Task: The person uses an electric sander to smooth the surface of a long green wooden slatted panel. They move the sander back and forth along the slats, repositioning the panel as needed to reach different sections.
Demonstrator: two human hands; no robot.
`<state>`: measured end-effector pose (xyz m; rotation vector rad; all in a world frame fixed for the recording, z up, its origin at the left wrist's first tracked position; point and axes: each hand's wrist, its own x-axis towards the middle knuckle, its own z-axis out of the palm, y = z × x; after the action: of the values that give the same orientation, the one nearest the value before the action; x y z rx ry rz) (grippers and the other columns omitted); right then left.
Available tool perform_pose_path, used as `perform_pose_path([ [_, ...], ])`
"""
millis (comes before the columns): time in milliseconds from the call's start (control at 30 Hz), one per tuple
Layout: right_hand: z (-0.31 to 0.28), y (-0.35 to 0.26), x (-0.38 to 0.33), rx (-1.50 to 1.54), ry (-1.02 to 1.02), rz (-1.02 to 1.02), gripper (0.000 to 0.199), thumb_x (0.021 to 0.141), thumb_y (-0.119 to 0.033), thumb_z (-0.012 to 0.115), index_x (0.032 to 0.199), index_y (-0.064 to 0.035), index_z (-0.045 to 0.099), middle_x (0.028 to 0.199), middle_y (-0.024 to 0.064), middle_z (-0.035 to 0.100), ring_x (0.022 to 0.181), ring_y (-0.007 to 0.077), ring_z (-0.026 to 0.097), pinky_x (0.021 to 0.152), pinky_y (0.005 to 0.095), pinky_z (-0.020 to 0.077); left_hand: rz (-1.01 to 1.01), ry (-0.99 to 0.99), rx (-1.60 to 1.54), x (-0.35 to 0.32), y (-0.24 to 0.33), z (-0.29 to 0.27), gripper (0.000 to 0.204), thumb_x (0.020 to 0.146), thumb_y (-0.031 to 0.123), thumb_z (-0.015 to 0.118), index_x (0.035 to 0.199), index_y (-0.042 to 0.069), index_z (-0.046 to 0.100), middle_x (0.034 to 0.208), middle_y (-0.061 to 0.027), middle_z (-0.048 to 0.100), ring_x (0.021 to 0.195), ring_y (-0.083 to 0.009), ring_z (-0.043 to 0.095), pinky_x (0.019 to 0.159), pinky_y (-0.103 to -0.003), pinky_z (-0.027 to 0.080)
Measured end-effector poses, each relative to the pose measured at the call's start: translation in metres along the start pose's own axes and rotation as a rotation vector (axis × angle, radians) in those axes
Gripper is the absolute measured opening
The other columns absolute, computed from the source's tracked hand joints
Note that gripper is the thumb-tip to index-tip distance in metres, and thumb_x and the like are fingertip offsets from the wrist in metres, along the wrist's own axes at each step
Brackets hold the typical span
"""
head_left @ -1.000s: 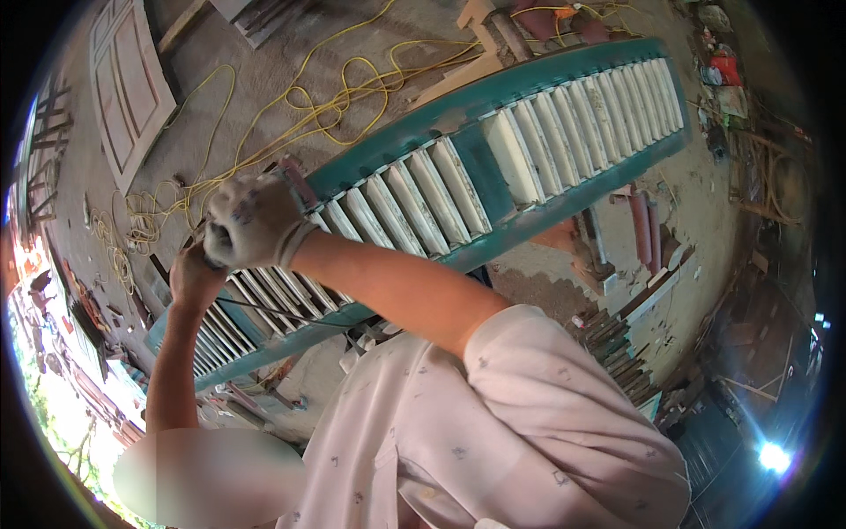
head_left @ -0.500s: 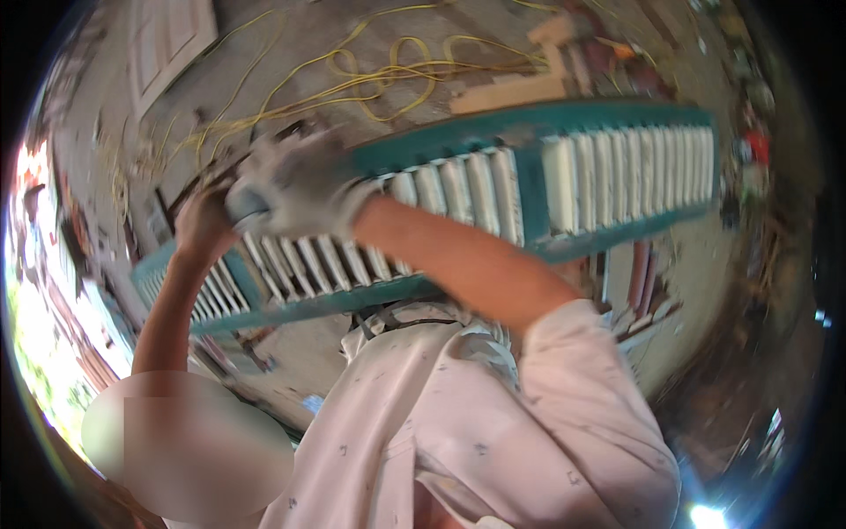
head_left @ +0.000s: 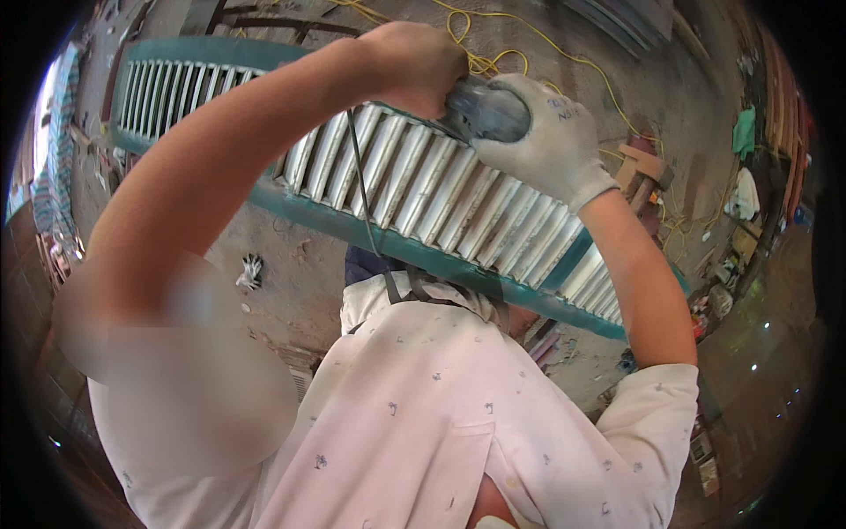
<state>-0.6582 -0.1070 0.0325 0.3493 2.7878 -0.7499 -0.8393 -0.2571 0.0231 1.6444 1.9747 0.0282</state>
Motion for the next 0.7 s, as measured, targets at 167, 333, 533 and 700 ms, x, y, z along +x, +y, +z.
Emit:
perform_pose_path([
  [167,0.015,-0.062,0.057,0.026,-0.002,-0.077,0.066,0.075,-0.052,0.08,0.13,-0.0141,0.073,0.117,0.0145,0.079,0.106,0.0357,0.077,0.095,0.0477,0.0597,-0.142,0.011,0.068,-0.046,-0.062,-0.002,0.028,0.075,0.024,0.077,0.097,0.007,0.083,0.094,-0.017,0.079,0.095,-0.0395,0.077,0.087,-0.051,0.062],
  [333,0.026,-0.118,0.105,0.052,-0.039,-0.1,0.064,0.075,-0.051,0.079,0.128,-0.0136,0.074,0.114,0.0139,0.079,0.105,0.0362,0.077,0.093,0.0484,0.0596,-0.199,0.108,0.122,-0.087,-0.116,-0.004,0.03,0.07,0.023,0.08,0.096,0.008,0.084,0.092,-0.0158,0.079,0.094,-0.0379,0.078,0.088,-0.049,0.062],
  [533,0.044,-0.167,0.157,0.001,-0.009,-0.181,0.059,0.076,-0.052,0.077,0.122,-0.0158,0.074,0.109,0.0133,0.08,0.104,0.0367,0.077,0.093,0.0505,0.0582,-0.275,0.024,0.156,-0.127,-0.18,-0.015,0.03,0.074,0.033,0.08,0.096,0.014,0.086,0.096,-0.0142,0.082,0.095,-0.0356,0.08,0.081,-0.047,0.063],
  [700,0.034,-0.163,0.177,-0.029,-0.016,-0.208,0.065,0.077,-0.053,0.081,0.128,-0.0131,0.073,0.113,0.0176,0.08,0.108,0.0388,0.076,0.096,0.0492,0.0572,-0.34,0.143,0.174,-0.125,-0.181,-0.023,0.033,0.07,0.033,0.081,0.095,0.013,0.086,0.097,-0.0151,0.082,0.097,-0.0364,0.079,0.082,-0.048,0.063],
])
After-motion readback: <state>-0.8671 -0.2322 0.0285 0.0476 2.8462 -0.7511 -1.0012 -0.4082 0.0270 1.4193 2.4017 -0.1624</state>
